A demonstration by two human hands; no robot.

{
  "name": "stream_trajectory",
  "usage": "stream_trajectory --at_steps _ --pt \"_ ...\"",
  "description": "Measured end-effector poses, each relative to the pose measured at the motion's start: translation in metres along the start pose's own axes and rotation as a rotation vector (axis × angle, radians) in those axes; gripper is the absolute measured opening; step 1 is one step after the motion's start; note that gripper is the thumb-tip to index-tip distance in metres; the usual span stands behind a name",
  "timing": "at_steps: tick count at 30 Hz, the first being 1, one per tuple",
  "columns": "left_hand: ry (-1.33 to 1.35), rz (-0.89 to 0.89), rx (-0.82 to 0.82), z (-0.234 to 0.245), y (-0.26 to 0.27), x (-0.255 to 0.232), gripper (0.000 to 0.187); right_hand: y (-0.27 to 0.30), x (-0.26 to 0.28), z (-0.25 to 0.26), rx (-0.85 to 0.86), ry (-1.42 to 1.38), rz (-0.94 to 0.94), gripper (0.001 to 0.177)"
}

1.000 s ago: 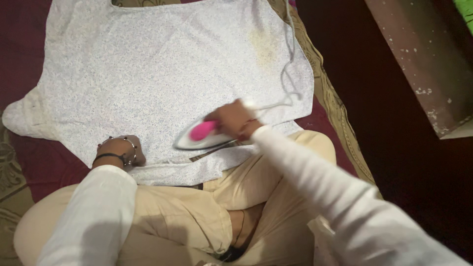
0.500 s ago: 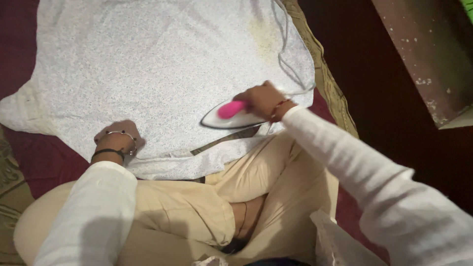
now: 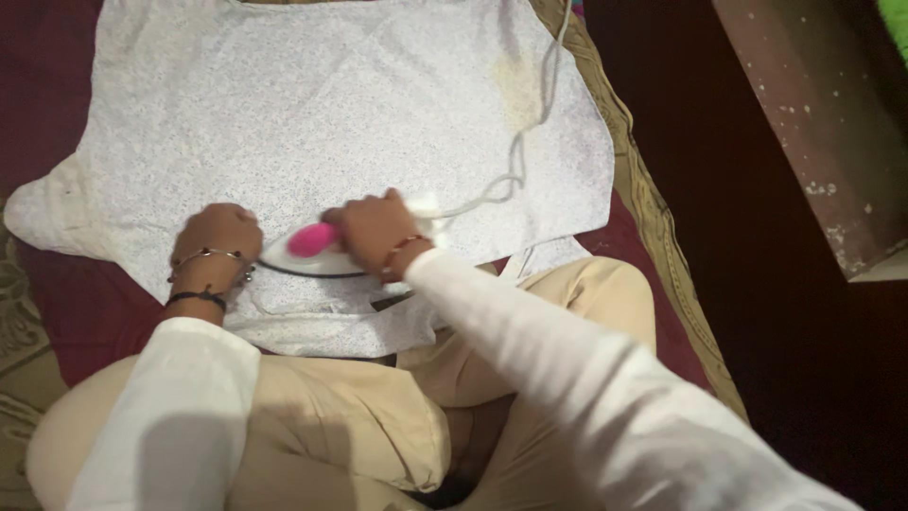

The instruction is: The person irons a white patterned shirt laid out on a bed. They use a pink and white iron to smooth the fabric, repeatedly adjusting the shirt's position and folding sections as they work.

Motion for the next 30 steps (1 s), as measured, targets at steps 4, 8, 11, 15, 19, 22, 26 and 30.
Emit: stream_trajectory --at_steps 4,8,11,15,19,22,26,30 --pt "0.038 0.010 -0.157 0.011 0.001 0.014 0.038 -0.007 0.011 -0.001 -0.002 0.016 0.030 0.029" --pt "0.074 0.040 -0.083 -0.012 -0.024 0.031 0.036 0.007 -0.034 0.007 0.034 0.024 0.014 0.024" --pt "-0.066 -0.130 -0.015 -0.035 -0.047 0.031 0.040 0.028 -0.085 0.021 0.034 0.100 -0.060 0.022" --pt "0.043 -0.093 0.111 -0.046 -0.055 0.024 0.040 0.053 -0.135 0.036 0.019 0.153 -0.137 0.029" --pt "0.000 -0.092 0.099 -0.042 -0.053 0.023 0.040 0.047 -0.130 0.028 -0.087 0.116 -0.062 0.030" --pt "0.000 -0.010 0.094 -0.040 -0.052 0.028 0.044 0.020 -0.089 0.017 -0.033 0.085 -0.096 0.027" --pt "0.047 0.128 0.076 -0.039 -0.052 0.041 0.058 -0.019 -0.018 0.010 0.070 0.067 -0.160 0.024" --pt "0.091 0.169 0.126 -0.031 -0.046 0.046 0.072 -0.026 0.009 0.016 -0.065 0.108 -0.220 0.019"
Point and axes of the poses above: each hand's wrist, its own y-axis away from the middle knuckle, its own z-axis out of the back of the hand, x = y × z, the point moved 2 cm from there along -y, towards the middle knuckle, and after that the axes turned 3 degrees about -z, right-handed, at the moved point
